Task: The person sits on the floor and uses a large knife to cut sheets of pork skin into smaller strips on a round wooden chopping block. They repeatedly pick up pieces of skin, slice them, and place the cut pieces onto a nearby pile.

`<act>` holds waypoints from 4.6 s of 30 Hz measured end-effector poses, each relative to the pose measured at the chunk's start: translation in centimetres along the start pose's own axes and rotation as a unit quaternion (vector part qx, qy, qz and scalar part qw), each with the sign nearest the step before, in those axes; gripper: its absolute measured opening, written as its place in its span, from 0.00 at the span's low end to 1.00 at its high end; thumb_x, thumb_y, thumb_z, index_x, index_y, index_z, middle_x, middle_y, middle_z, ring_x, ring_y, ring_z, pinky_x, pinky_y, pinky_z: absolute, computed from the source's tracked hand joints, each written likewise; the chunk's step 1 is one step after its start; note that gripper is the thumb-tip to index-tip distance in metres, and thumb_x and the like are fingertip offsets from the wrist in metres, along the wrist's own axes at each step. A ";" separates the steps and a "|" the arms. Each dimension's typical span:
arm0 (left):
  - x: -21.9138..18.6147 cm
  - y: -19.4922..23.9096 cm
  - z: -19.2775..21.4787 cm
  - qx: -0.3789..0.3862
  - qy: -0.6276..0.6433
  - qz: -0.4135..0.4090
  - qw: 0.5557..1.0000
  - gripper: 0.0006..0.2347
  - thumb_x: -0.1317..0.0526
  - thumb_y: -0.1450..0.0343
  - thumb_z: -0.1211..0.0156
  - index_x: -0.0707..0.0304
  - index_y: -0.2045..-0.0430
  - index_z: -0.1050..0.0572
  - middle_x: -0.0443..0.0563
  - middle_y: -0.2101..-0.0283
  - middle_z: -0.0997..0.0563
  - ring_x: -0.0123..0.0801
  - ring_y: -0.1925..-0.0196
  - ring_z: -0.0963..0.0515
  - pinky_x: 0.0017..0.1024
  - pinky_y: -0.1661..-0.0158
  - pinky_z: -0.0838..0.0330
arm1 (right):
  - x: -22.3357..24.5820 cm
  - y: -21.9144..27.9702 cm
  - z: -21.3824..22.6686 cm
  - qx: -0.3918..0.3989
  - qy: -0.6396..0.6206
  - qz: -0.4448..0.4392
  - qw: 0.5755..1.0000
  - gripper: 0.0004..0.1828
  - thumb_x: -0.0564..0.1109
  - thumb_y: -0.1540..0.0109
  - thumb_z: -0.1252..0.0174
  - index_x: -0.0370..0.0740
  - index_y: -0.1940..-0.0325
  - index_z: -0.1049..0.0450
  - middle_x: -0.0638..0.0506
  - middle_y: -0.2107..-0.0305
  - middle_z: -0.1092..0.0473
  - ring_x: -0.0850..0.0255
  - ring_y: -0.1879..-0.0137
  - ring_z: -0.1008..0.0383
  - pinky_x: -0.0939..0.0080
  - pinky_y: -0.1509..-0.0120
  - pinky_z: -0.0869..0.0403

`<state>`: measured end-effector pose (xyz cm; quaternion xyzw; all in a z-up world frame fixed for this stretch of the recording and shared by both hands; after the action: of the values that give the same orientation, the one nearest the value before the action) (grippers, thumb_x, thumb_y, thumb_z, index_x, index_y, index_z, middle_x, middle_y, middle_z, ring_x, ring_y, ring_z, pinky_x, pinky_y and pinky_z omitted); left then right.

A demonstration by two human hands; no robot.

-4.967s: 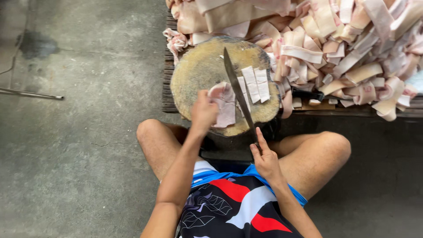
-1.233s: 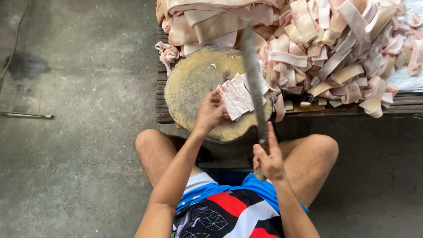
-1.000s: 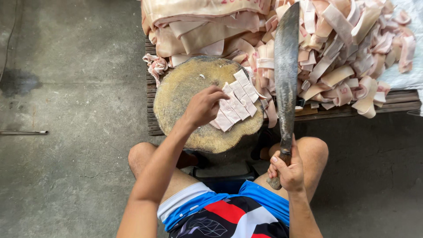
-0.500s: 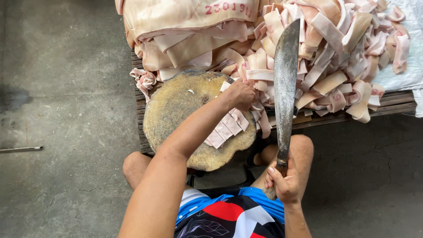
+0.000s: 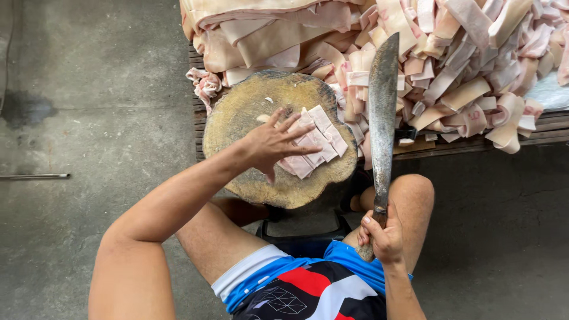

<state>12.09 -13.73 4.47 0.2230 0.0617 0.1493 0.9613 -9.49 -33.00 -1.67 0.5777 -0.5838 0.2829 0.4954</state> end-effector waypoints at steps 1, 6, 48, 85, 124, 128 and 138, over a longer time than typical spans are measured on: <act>-0.2 -0.3 -0.3 0.017 -0.026 -0.006 1.000 0.65 0.33 0.58 0.21 0.23 0.27 0.64 0.50 0.21 0.63 0.56 0.21 0.62 0.71 0.32 0.63 | -0.3 -0.2 -0.2 -0.001 0.000 -0.006 1.000 0.33 0.33 0.37 0.49 0.40 0.27 0.48 0.53 0.76 0.36 0.67 0.80 0.35 0.64 0.75 0.29; -0.5 -4.7 0.8 0.055 -0.102 -0.034 0.993 0.72 0.36 0.66 0.15 0.20 0.28 0.68 0.49 0.21 0.67 0.53 0.21 0.66 0.72 0.32 0.64 | -1.7 -1.7 -0.5 -0.030 0.003 -0.029 0.999 0.39 0.33 0.39 0.48 0.46 0.24 0.51 0.54 0.76 0.36 0.68 0.81 0.35 0.65 0.78 0.31; 2.1 -0.8 -0.1 -0.118 0.286 0.257 0.916 0.16 0.73 0.40 0.44 0.64 0.59 0.24 0.65 0.51 0.28 0.51 0.52 0.27 0.38 0.66 0.20 | 7.1 -5.7 3.1 -0.045 0.070 0.009 0.996 0.46 0.31 0.39 0.54 0.52 0.18 0.58 0.53 0.73 0.36 0.68 0.79 0.37 0.62 0.74 0.29; 44.4 4.7 -1.9 -0.210 0.300 0.412 0.834 0.61 0.44 0.52 0.16 0.54 0.27 0.58 0.61 0.24 0.59 0.56 0.23 0.60 0.46 0.29 0.61 | -4.2 -17.7 -6.5 0.040 -0.013 -0.099 0.994 0.23 0.33 0.38 0.48 0.40 0.39 0.40 0.51 0.75 0.35 0.65 0.80 0.34 0.61 0.78 0.29; 8.4 3.4 35.7 -0.396 0.256 0.041 0.881 0.17 0.75 0.39 0.36 0.60 0.58 0.21 0.48 0.65 0.17 0.30 0.67 0.19 0.26 0.68 0.24 | 3.8 -2.0 3.9 -0.050 -0.054 0.037 0.997 0.38 0.32 0.38 0.51 0.44 0.24 0.48 0.53 0.74 0.36 0.66 0.79 0.36 0.62 0.75 0.30; 3.5 7.8 31.2 -0.413 -0.197 0.072 0.886 0.20 0.71 0.36 0.33 0.53 0.50 0.24 0.53 0.57 0.18 0.40 0.56 0.19 0.36 0.58 0.24 | 5.9 -0.4 3.7 -0.017 -0.049 0.089 0.995 0.38 0.32 0.36 0.52 0.45 0.21 0.49 0.53 0.74 0.37 0.66 0.77 0.36 0.63 0.72 0.29; -6.8 8.5 -3.7 -0.183 0.144 0.213 0.949 0.24 0.58 0.31 0.36 0.33 0.38 0.28 0.52 0.57 0.25 0.46 0.51 0.28 0.43 0.53 0.34 | 1.5 -1.3 2.0 0.019 0.065 -0.013 0.998 0.36 0.30 0.37 0.51 0.42 0.24 0.47 0.53 0.75 0.36 0.67 0.78 0.36 0.65 0.74 0.30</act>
<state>2.76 -7.06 5.33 0.0273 0.1224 0.3895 0.9125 -8.52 -35.66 -1.33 0.5752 -0.5369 0.3247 0.5249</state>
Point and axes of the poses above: each hand's wrist, its own y-axis away from the middle knuckle, its own z-axis out of the back of the hand, x = y × z, the point moved 8 cm from there along -y, towards the middle knuckle
